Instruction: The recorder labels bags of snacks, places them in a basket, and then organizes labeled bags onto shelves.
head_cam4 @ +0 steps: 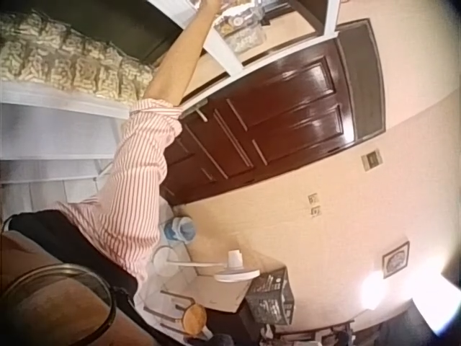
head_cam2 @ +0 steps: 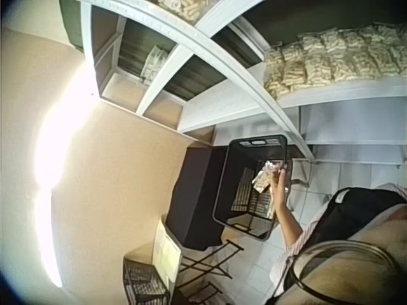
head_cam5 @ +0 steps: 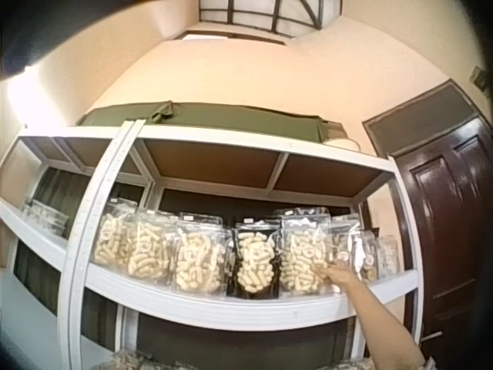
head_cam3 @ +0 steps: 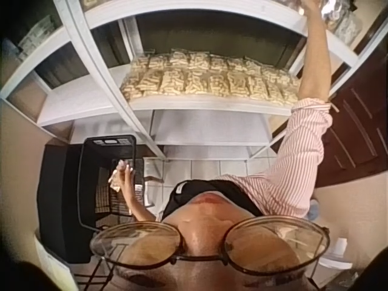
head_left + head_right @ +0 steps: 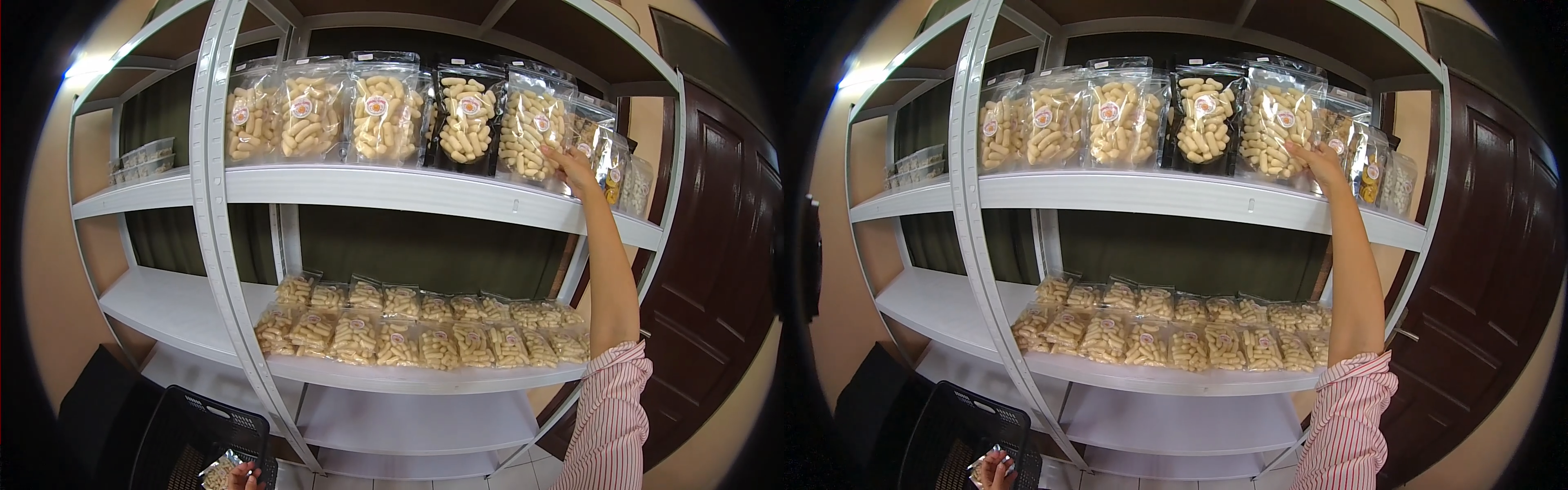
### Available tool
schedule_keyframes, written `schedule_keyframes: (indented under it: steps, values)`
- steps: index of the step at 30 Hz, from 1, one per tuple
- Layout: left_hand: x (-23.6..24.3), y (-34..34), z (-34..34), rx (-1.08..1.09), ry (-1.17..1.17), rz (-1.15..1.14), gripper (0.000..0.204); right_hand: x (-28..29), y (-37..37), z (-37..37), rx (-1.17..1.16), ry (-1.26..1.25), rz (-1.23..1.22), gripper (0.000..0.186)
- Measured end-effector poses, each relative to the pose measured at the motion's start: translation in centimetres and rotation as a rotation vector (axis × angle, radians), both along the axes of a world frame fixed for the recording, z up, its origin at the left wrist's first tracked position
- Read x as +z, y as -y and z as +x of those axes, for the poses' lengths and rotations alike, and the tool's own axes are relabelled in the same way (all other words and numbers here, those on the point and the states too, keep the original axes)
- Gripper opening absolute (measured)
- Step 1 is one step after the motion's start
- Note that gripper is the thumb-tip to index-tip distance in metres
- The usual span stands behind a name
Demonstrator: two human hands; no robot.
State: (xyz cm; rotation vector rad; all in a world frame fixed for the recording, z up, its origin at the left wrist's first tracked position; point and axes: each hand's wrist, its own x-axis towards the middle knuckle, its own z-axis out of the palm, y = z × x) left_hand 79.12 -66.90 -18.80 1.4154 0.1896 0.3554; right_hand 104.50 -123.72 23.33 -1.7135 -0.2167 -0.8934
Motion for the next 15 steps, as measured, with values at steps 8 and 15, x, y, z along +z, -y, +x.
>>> schedule_keyframes:
  steps: [8, 15]
  values:
    - [0.4, 1.4, -1.0, 0.007, -0.155, 0.009, 0.054, 0.1, 3.5, 2.5, -0.146, -0.089, -0.178, 0.035]
    - [1.3, -0.8, -3.8, 0.111, -0.040, -0.017, 0.030, 2.1, 9.5, 3.6, -0.015, -0.139, -0.644, 0.031]
